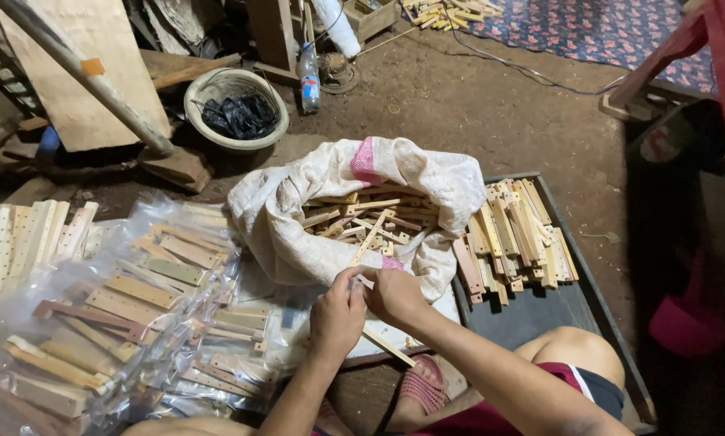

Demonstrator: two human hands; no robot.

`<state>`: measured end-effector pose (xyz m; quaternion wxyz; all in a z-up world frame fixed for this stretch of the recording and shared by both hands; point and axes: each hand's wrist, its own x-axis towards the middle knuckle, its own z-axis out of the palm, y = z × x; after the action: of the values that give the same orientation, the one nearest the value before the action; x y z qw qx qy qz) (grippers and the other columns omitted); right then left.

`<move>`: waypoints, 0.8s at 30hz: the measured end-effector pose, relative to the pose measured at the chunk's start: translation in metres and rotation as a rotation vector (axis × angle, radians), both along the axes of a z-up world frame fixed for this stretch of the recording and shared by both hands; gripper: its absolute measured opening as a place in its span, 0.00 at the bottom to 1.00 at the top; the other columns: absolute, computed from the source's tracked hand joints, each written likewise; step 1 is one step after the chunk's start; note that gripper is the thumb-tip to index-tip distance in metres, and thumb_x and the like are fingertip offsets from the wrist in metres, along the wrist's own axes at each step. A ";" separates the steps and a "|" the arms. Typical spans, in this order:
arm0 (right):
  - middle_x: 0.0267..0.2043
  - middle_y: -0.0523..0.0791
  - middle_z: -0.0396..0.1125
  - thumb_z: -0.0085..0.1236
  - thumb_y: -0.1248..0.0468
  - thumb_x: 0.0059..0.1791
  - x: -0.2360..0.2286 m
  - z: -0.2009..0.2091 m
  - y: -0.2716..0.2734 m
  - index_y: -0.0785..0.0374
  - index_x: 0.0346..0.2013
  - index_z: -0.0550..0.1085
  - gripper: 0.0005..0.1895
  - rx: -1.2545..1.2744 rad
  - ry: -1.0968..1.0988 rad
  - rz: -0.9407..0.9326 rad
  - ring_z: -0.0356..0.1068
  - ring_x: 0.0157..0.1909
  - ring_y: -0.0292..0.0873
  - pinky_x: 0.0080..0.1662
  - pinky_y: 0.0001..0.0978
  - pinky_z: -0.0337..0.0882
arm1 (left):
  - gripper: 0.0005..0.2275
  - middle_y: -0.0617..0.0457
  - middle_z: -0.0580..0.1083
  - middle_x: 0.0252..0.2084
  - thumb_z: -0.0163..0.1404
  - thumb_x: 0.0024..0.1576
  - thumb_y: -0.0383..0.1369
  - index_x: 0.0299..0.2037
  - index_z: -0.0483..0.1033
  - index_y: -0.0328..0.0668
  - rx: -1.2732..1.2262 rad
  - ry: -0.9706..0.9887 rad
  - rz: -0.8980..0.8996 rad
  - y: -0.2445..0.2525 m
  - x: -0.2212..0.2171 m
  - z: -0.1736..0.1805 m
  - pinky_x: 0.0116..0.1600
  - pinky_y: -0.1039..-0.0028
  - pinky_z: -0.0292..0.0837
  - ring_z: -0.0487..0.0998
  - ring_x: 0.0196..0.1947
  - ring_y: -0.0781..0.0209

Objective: The person places wooden slats into plastic bags by hand, picks up wooden slats from a large white sack, and sets the filled bags onto a pile.

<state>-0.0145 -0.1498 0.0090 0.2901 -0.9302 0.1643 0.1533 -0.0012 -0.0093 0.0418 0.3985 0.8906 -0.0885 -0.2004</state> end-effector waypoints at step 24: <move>0.61 0.69 0.61 0.83 0.62 0.33 -0.026 -0.015 -0.030 0.72 0.70 0.54 0.60 0.659 -0.650 -0.109 0.61 0.67 0.69 0.65 0.62 0.63 | 0.14 0.45 0.72 0.13 0.46 0.58 0.28 0.52 0.75 0.31 -0.675 0.055 0.221 -0.018 0.018 0.073 0.21 0.74 0.73 0.73 0.13 0.61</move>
<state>-0.0402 -0.1798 -0.0063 0.6142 -0.7783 0.0562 -0.1177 0.0166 -0.0272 0.1152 0.6917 0.7073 -0.0419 -0.1396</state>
